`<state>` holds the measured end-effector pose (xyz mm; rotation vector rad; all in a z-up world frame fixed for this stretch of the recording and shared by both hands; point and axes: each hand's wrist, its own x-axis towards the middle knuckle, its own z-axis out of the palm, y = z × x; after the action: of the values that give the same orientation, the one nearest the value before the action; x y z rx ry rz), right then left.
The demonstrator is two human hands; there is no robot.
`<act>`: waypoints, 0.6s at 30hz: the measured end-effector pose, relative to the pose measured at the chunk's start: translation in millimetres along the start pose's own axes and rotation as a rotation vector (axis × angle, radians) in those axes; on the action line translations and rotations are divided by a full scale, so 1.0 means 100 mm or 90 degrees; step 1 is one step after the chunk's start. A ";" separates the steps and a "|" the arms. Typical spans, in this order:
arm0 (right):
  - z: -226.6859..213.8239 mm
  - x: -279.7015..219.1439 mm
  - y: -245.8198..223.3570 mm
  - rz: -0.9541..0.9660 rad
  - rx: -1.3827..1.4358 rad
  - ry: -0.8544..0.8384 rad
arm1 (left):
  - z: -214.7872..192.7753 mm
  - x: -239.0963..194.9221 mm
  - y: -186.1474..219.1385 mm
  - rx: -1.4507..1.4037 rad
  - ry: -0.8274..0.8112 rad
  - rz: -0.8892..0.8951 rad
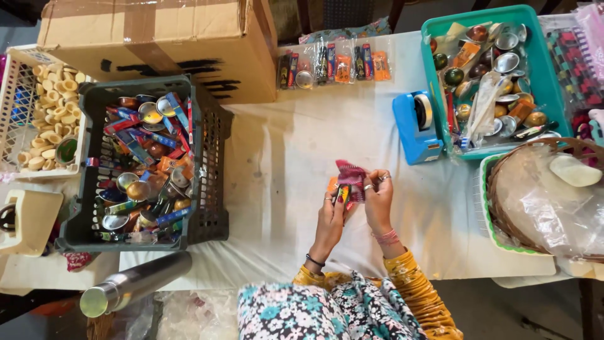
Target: The person wipes small metal cans with a cloth, then places them into a plastic bag. They repeat this process for several cans, picking them from a crate, wiping them, and bagging them on a table with other supplies.
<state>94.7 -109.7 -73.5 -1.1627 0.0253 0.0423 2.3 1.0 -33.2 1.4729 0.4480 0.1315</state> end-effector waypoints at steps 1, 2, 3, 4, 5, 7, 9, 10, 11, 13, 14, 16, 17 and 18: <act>0.07 -0.04 -0.08 -0.014 -0.009 -0.034 | -0.01 0.01 0.04 0.113 0.017 0.047; 0.14 -0.08 -0.17 -0.027 -0.018 -0.068 | -0.03 0.01 0.07 0.226 0.034 0.094; 0.28 -0.05 -0.34 -0.029 -0.018 -0.072 | -0.03 0.01 0.13 0.225 0.038 0.097; 0.41 -0.03 -0.52 -0.018 -0.092 -0.106 | -0.03 0.02 0.19 0.264 0.031 0.120; 0.54 -0.05 -0.69 -0.002 -0.167 -0.138 | -0.05 -0.02 0.23 0.304 0.023 0.138; 0.43 0.06 -0.40 0.079 -0.114 -0.150 | -0.06 -0.02 0.13 0.231 0.022 0.132; 0.40 0.13 -0.31 0.154 -0.061 -0.158 | -0.22 0.11 -0.43 0.158 0.017 0.130; 0.43 0.14 -0.36 0.193 0.046 -0.178 | -0.32 0.22 -0.95 -0.102 -0.065 0.015; 0.44 0.13 -0.41 0.235 0.153 -0.199 | -0.34 0.30 -1.48 -0.362 -0.145 -0.104; 0.56 0.11 -0.64 0.266 0.234 -0.253 | -0.30 0.12 -0.93 -0.210 -0.092 -0.055; 0.62 0.11 -0.75 0.297 0.316 -0.307 | -0.18 0.12 -0.65 -0.057 -0.037 -0.006; 0.66 0.19 -0.59 0.245 0.228 -0.298 | -0.15 0.10 -0.13 0.251 0.072 0.101; 0.63 0.13 -0.49 0.210 0.137 -0.279 | 0.01 0.03 0.10 0.404 0.128 0.143; 0.66 0.06 -0.48 0.215 0.137 -0.277 | 0.01 -0.04 0.05 0.405 0.127 0.138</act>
<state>103.2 -68.0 -3.1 -0.9047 -0.1559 0.5772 0.0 -1.0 -27.8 2.1460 0.5167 0.3321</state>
